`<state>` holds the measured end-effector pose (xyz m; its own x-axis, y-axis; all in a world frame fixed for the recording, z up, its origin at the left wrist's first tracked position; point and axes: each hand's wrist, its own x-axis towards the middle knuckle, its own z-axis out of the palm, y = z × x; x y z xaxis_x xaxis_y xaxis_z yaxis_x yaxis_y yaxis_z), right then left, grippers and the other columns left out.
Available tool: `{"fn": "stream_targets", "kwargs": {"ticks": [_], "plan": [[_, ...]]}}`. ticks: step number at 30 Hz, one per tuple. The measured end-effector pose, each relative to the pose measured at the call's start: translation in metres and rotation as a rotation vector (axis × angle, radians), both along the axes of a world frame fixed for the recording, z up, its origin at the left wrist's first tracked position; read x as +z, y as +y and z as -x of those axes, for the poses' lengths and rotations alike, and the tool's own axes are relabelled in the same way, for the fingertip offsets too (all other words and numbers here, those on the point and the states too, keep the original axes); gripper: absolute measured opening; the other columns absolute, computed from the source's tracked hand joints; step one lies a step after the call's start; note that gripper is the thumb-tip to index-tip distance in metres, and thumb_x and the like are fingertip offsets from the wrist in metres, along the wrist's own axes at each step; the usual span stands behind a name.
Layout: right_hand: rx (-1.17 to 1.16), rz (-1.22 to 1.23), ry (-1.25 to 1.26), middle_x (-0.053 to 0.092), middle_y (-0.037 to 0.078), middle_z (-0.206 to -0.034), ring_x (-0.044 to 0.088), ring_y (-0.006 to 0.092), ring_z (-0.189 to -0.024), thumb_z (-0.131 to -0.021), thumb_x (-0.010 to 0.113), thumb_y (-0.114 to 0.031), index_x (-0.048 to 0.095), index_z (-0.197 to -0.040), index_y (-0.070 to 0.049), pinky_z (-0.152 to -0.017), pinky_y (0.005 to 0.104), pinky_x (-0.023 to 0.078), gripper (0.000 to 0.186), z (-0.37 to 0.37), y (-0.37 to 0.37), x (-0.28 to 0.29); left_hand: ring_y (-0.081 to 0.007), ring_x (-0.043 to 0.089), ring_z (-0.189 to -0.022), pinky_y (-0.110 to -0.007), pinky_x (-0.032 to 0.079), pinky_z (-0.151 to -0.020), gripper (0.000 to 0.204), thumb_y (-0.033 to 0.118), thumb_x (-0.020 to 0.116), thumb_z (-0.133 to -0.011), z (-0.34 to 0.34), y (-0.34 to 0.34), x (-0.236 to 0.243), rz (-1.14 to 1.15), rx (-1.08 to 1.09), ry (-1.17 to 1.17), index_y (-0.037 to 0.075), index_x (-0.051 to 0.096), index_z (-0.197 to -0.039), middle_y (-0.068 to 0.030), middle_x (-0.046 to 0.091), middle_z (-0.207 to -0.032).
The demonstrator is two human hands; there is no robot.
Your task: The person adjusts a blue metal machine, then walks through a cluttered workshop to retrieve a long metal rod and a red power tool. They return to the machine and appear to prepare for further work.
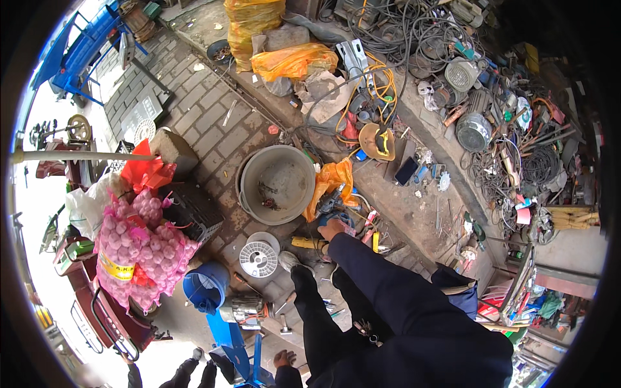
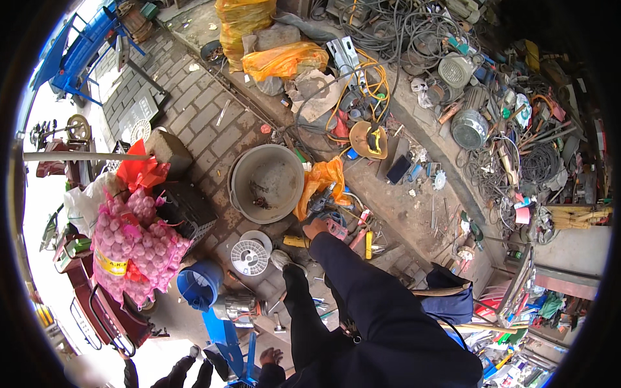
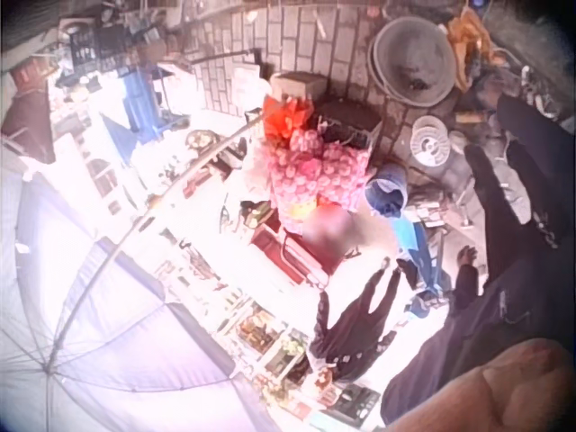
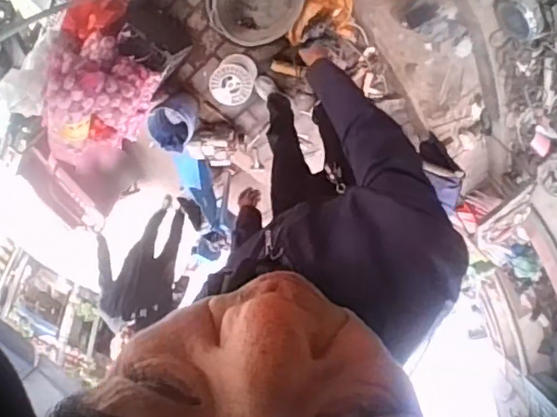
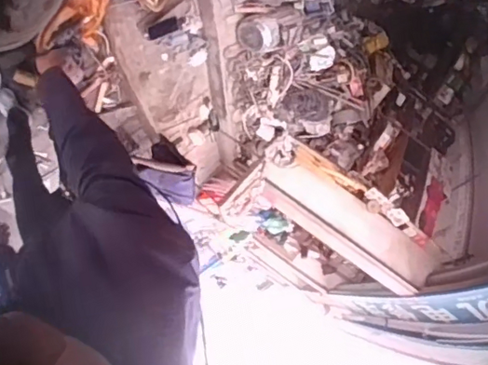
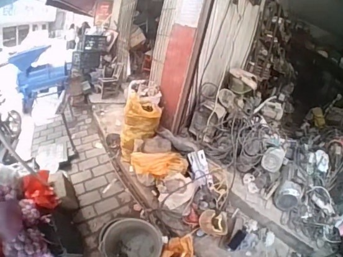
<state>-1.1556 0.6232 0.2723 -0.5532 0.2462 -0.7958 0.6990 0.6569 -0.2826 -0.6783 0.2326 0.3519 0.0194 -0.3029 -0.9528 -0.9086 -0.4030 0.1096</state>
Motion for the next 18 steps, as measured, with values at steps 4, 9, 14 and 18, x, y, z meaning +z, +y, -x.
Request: {"fn": "stream_targets", "kwargs": {"ticks": [4, 9, 14, 18], "plan": [[-0.272, 0.075, 0.093, 0.061, 0.038, -0.129, 0.059, 0.0473, -0.126, -0.086, 0.071, -0.036, 0.055, -0.13, 0.012, -0.105, 0.0493, 0.048, 0.067, 0.024, -0.014, -0.081, -0.0364, 0.073, -0.072, -0.043, 0.055, -0.053, 0.029, 0.016, 0.061, -0.098, -0.045, 0.02, 0.005, -0.027, -0.015, -0.217, 0.004, 0.057, -0.124, -0.0239, 0.073, -0.095], [-0.422, 0.15, 0.165, 0.057, 0.04, -0.134, 0.057, 0.0493, -0.127, -0.086, 0.073, -0.036, 0.05, -0.131, 0.015, -0.105, 0.0493, 0.047, 0.072, 0.052, -0.024, -0.177, -0.0363, 0.073, -0.074, -0.044, 0.055, -0.055, 0.028, 0.016, 0.061, -0.098, -0.031, 0.045, -0.019, -0.027, -0.078, -0.337, 0.004, 0.058, -0.123, -0.0232, 0.073, -0.096], [-0.549, 0.156, 0.337, 0.063, 0.036, -0.126, 0.063, 0.0459, -0.119, -0.085, 0.076, -0.035, 0.051, -0.131, 0.015, -0.1, 0.0471, 0.051, 0.072, 0.072, -0.034, -0.23, -0.0361, 0.073, -0.076, -0.044, 0.055, -0.056, 0.027, 0.016, 0.061, -0.097, -0.018, 0.051, -0.029, -0.024, -0.107, -0.396, 0.004, 0.059, -0.122, -0.0226, 0.073, -0.098], [-0.749, 0.26, 0.178, 0.072, 0.026, -0.105, 0.071, 0.032, -0.083, -0.088, 0.072, -0.036, 0.062, -0.114, 0.013, -0.068, 0.042, 0.056, 0.057, 0.078, -0.034, -0.246, -0.0359, 0.073, -0.078, -0.045, 0.055, -0.057, 0.027, 0.016, 0.062, -0.097, -0.017, 0.051, -0.031, -0.012, -0.117, -0.419, 0.005, 0.06, -0.121, -0.022, 0.073, -0.099]]}}
